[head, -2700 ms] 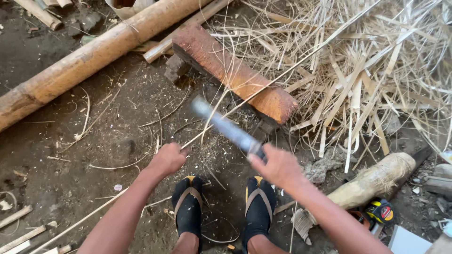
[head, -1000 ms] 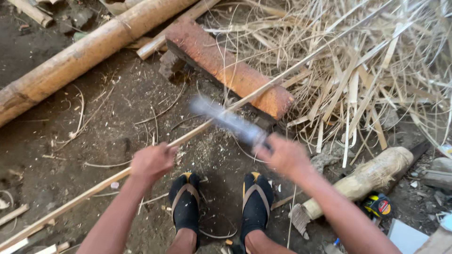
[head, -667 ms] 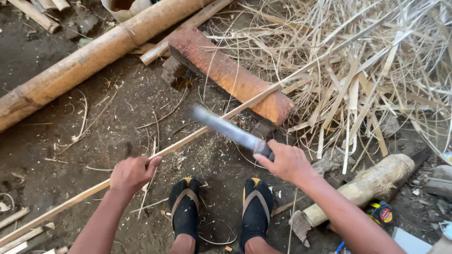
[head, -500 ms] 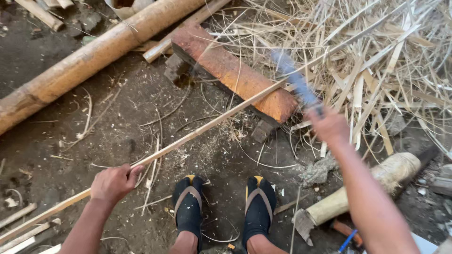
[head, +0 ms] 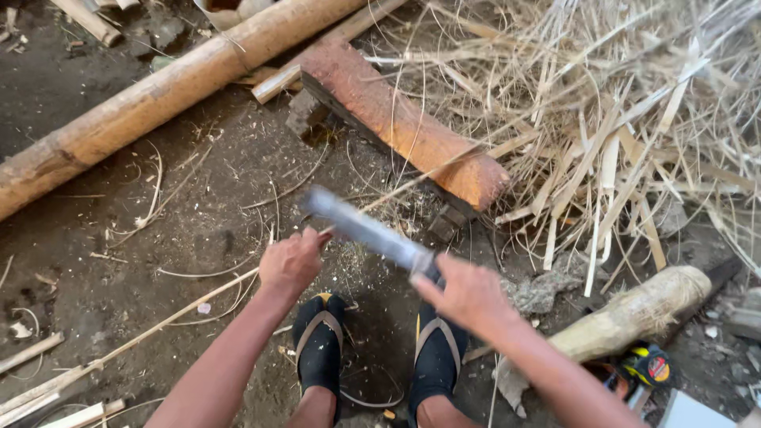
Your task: The person uses a knife to shave thin strips from a bamboo stick, repeatedly scraping the surface to create fine shavings. The person holds the bamboo against a wooden block and works along its length, then places the finished piece aside.
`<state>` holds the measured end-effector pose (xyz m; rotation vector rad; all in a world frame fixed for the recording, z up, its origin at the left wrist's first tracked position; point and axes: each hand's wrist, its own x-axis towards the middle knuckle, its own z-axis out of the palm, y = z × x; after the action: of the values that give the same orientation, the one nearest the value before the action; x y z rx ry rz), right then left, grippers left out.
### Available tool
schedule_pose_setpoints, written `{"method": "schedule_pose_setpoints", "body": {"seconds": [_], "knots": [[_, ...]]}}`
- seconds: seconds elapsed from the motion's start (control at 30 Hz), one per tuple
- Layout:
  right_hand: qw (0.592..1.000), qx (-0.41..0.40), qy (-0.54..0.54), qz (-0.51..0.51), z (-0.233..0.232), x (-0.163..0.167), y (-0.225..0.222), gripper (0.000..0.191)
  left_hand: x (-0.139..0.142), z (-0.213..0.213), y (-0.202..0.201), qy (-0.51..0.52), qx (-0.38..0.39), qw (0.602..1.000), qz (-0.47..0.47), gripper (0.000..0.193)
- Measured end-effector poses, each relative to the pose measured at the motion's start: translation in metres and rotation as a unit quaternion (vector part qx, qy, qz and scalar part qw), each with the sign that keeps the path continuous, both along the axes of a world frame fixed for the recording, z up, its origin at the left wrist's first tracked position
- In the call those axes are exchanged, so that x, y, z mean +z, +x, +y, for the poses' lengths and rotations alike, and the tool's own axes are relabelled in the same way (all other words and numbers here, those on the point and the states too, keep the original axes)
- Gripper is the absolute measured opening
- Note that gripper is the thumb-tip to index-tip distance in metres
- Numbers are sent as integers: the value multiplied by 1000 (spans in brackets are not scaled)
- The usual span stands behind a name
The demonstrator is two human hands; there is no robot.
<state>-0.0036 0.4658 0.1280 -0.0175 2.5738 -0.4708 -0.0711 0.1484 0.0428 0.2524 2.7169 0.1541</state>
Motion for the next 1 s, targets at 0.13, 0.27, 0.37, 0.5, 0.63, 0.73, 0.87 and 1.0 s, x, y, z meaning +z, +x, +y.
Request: {"method": "schedule_pose_setpoints", "body": {"seconds": [0.13, 0.27, 0.37, 0.5, 0.63, 0.73, 0.87, 1.0], "knots": [[992, -114, 10, 46, 10, -2, -12, 53, 11, 0, 2, -12, 3, 999, -34, 41], [992, 6, -6, 122, 6, -8, 0, 56, 17, 0, -7, -27, 28, 992, -120, 41], [994, -14, 31, 101, 19, -16, -7, 61, 18, -30, 6, -46, 38, 992, -111, 38], [966, -248, 71, 26, 63, -9, -35, 70, 16, -88, 28, -68, 73, 988, -117, 36], [973, -226, 47, 2, 58, 0, -35, 70, 3, -87, 24, -25, 44, 998, -28, 29], [998, -43, 36, -2, 18, -10, -13, 66, 0, -74, 20, -34, 72, 993, -83, 44], [997, -24, 14, 66, 32, -21, -27, 68, 11, -92, 35, -53, 70, 995, -44, 46], [969, -176, 106, 140, 81, -18, -56, 64, 11, -120, 46, -58, 67, 996, -24, 48]]}}
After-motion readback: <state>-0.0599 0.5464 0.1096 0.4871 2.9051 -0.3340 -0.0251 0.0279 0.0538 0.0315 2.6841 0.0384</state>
